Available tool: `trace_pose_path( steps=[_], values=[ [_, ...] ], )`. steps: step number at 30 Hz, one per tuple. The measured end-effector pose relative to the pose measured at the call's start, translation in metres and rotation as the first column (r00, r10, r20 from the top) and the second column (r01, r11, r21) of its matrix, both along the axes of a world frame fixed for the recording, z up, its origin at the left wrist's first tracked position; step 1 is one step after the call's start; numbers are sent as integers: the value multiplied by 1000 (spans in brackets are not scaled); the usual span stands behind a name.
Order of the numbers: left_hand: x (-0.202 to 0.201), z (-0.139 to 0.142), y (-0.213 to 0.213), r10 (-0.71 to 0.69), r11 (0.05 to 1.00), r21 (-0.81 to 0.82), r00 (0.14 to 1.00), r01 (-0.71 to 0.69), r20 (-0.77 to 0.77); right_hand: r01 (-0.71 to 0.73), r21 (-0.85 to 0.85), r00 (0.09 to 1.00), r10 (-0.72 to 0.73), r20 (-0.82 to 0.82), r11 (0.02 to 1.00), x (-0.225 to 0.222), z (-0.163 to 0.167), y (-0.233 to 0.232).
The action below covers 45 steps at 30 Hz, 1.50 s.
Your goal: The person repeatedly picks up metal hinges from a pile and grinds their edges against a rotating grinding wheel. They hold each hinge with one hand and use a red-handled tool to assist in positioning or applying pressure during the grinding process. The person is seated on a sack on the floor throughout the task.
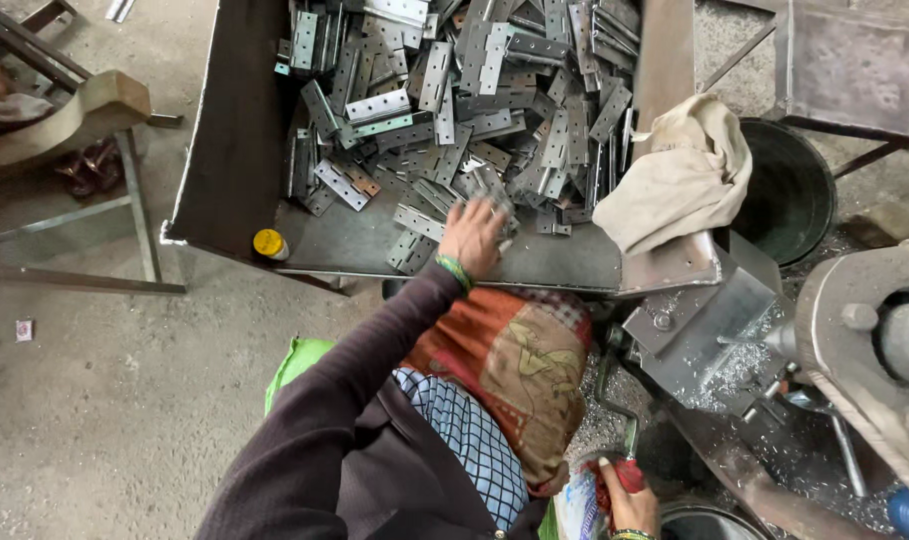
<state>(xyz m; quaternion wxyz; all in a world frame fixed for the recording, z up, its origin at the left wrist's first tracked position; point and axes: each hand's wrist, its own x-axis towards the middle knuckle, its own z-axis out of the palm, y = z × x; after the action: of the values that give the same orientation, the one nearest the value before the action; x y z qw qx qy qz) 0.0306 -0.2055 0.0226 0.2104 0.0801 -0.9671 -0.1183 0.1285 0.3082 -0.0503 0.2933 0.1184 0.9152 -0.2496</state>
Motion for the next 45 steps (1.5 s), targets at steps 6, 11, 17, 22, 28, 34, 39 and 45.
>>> trace_pose_path(
  steps=[6, 11, 17, 22, 28, 34, 39, 45],
  values=[
    [-37, 8, 11, 287, 957, 30, 955, -290, 68, -9, -23, 1000, 9, 5, 1000, 1, 3, -2],
    [-40, -14, 19, 289, 956, 10, 951, -292, 106, 66, 70, 996, -62, -58, 995, 4, 1, 1],
    [4, 8, -11, 63, 965, 260, 994, -37, -92, 82, -163, 993, -93, -67, 983, 5, -2, 0],
    [15, 56, 52, -102, 854, 483, 974, 191, -205, 158, -257, 986, -164, -3, 953, 10, -1, 2],
    [24, 76, 204, -474, 791, 323, 854, 520, -214, 320, -360, 947, -305, 98, 876, 18, 12, -7],
    [9, 25, 269, -675, 736, -56, 738, 675, 24, 226, -216, 974, -222, 44, 950, 10, 46, -21],
    [8, 0, 278, -745, 662, 164, 620, 731, 246, 185, -190, 981, -169, 94, 964, 11, 46, -19],
    [2, 4, 292, -751, 660, 37, 660, 750, -5, 230, -38, 973, -230, -7, 972, 12, 18, -6]
  ],
)
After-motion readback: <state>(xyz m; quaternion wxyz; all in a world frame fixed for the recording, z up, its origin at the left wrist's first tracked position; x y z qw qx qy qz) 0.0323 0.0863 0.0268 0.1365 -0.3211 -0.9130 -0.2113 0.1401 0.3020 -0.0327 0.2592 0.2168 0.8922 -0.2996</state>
